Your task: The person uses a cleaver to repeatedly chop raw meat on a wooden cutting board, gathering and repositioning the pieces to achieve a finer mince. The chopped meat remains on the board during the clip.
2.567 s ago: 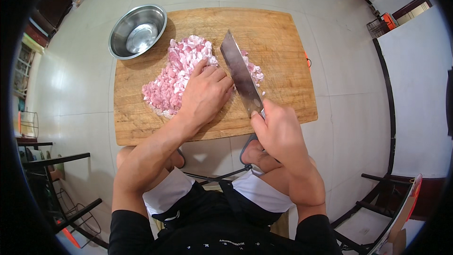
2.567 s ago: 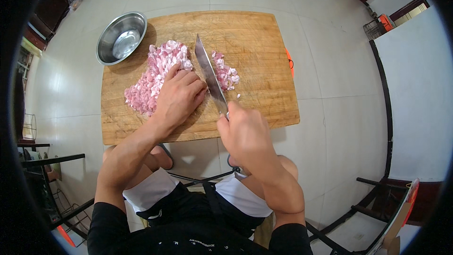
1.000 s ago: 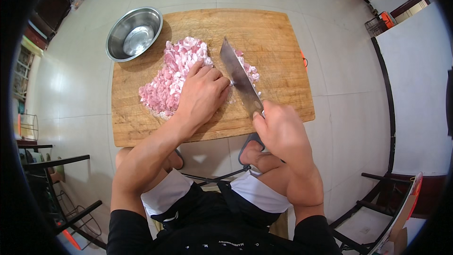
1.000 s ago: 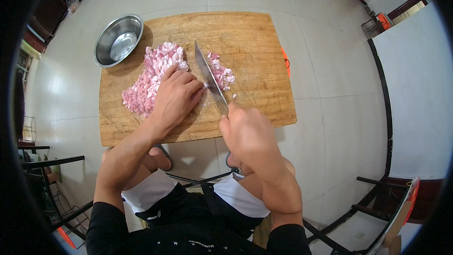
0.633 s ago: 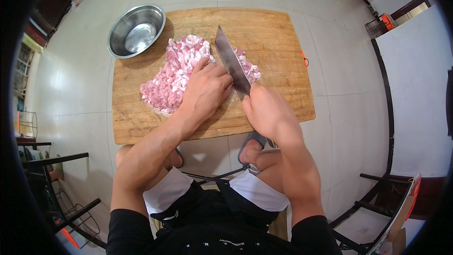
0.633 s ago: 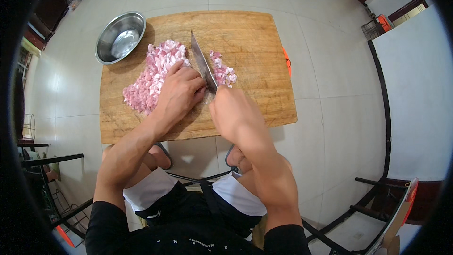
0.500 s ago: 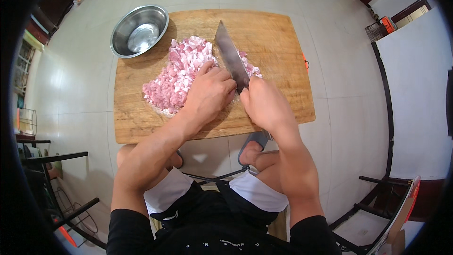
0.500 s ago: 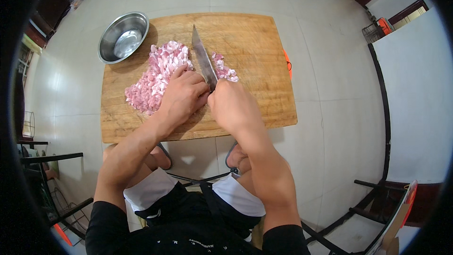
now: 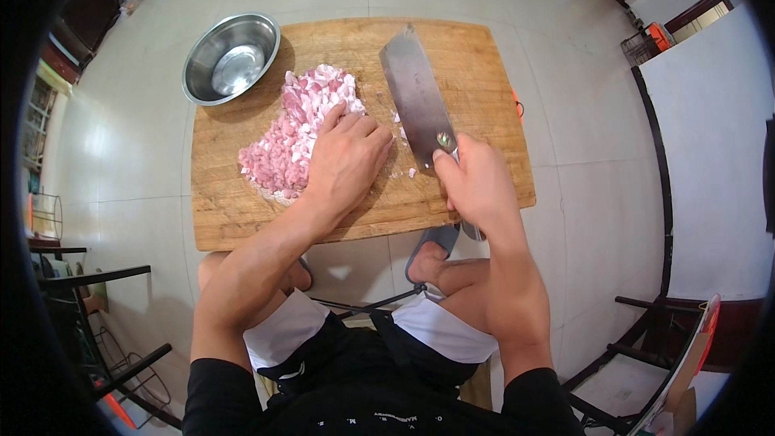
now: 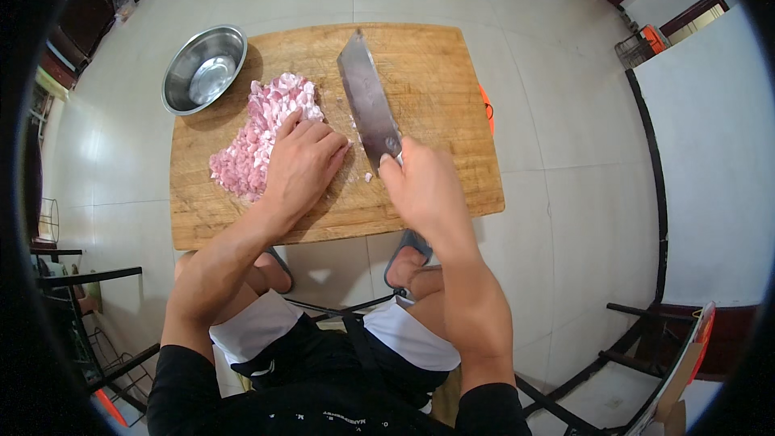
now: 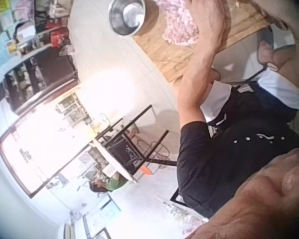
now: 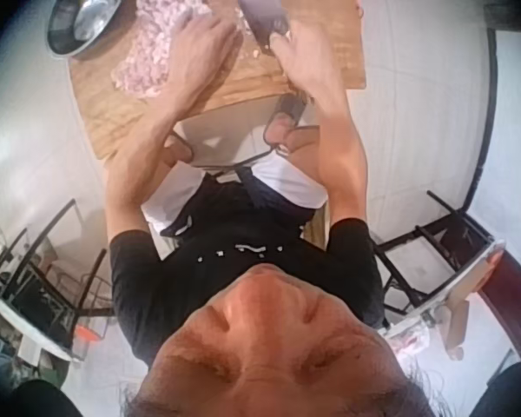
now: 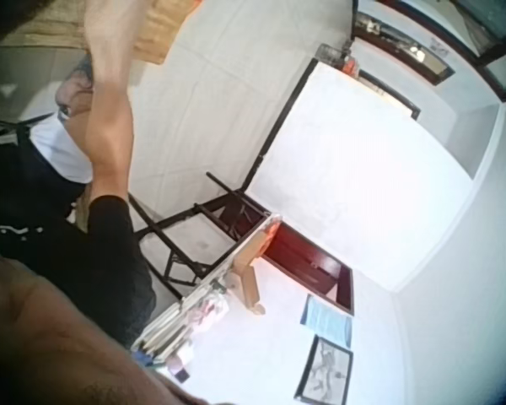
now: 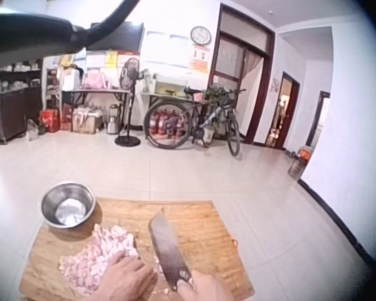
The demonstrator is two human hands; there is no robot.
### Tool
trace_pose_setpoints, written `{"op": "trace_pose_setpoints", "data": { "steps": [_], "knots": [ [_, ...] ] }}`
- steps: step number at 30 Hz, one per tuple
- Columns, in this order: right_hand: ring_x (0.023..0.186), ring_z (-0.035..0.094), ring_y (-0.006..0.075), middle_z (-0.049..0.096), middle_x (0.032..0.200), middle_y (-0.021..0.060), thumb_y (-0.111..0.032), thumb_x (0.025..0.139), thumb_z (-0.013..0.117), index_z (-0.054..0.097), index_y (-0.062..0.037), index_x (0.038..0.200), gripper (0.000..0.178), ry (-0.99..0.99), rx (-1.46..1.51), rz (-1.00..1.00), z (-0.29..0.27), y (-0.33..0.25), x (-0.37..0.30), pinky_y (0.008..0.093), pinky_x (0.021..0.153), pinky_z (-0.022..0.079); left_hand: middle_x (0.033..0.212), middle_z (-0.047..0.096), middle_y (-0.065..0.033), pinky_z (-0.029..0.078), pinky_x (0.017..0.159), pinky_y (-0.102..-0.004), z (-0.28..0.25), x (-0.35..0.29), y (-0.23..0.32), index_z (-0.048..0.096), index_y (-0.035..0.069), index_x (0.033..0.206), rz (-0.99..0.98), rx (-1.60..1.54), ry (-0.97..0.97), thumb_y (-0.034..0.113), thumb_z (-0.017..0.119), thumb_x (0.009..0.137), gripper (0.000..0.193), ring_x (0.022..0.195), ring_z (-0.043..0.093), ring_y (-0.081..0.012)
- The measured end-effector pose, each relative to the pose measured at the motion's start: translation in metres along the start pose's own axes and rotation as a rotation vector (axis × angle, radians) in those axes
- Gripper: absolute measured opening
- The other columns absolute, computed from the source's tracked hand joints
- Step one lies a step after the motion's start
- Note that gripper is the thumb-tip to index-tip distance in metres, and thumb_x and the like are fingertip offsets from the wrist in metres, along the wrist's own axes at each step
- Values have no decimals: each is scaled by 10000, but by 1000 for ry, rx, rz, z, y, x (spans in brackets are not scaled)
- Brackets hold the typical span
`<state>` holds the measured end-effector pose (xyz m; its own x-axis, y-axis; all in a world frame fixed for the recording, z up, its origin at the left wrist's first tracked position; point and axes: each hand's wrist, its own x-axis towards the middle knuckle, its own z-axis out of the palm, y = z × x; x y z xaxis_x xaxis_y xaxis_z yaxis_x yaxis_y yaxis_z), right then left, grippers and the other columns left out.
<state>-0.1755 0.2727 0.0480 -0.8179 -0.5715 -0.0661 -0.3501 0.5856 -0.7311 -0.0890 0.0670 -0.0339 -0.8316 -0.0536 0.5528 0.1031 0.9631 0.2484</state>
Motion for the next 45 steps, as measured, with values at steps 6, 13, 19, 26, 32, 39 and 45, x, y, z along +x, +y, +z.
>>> {"op": "trace_pose_setpoints", "data": {
  "steps": [6, 13, 19, 26, 32, 39, 45],
  "knots": [
    [674, 688, 494, 673, 726, 292, -189, 1031, 703, 658, 64, 924, 279, -6, -285, -93, -3, -12, -35, 558, 642, 530, 967, 712, -57, 489, 1191, -500, -5, 0, 0, 777, 112, 991, -7, -7, -58, 190, 812, 967, 89, 1028, 709, -277],
    [755, 708, 558, 705, 768, 326, -187, 1060, 636, 658, 63, 918, 288, -112, -265, -62, -15, -26, -47, 623, 735, 574, 907, 669, -83, 521, 1115, -483, -3, 2, -1, 715, 90, 860, 34, -86, 13, 118, 780, 924, 95, 982, 681, -299],
    [789, 683, 566, 681, 784, 328, -184, 1045, 665, 638, 54, 901, 279, -148, -253, -39, -10, -27, -48, 630, 744, 544, 903, 653, -86, 513, 1056, -455, -2, 4, -3, 710, 87, 852, 49, -113, 29, 109, 783, 890, 85, 969, 672, -293],
    [931, 735, 552, 745, 941, 355, -197, 1065, 622, 698, 71, 960, 297, -199, -353, 6, 11, -36, -14, 620, 859, 590, 946, 689, -82, 512, 1021, -445, -1, 3, -5, 757, 68, 918, 38, -96, -71, 108, 812, 868, 84, 982, 669, -296],
    [847, 775, 495, 746, 892, 331, -162, 1024, 633, 707, 98, 1006, 271, -144, -206, 10, 26, -9, 21, 574, 784, 618, 958, 704, -60, 492, 1088, -449, -4, 0, -4, 782, 89, 950, 74, -81, -113, 118, 818, 872, 90, 1018, 688, -275],
    [531, 670, 176, 700, 768, 107, -147, 983, 618, 658, 28, 944, 183, -180, 356, 263, 1, 17, 47, 377, 525, 546, 998, 724, -33, 443, 1193, -517, -11, -6, -6, 814, 126, 1002, 78, -87, -126, 133, 816, 918, 85, 1067, 709, -256],
    [526, 652, 167, 672, 740, 75, -174, 1029, 626, 653, 24, 943, 217, -153, 353, 247, -17, 20, 42, 374, 524, 517, 1042, 735, -39, 395, 1262, -583, -15, -4, -5, 799, 123, 1039, 23, -86, -101, 164, 798, 964, 85, 1123, 716, -257]
  ]
}}
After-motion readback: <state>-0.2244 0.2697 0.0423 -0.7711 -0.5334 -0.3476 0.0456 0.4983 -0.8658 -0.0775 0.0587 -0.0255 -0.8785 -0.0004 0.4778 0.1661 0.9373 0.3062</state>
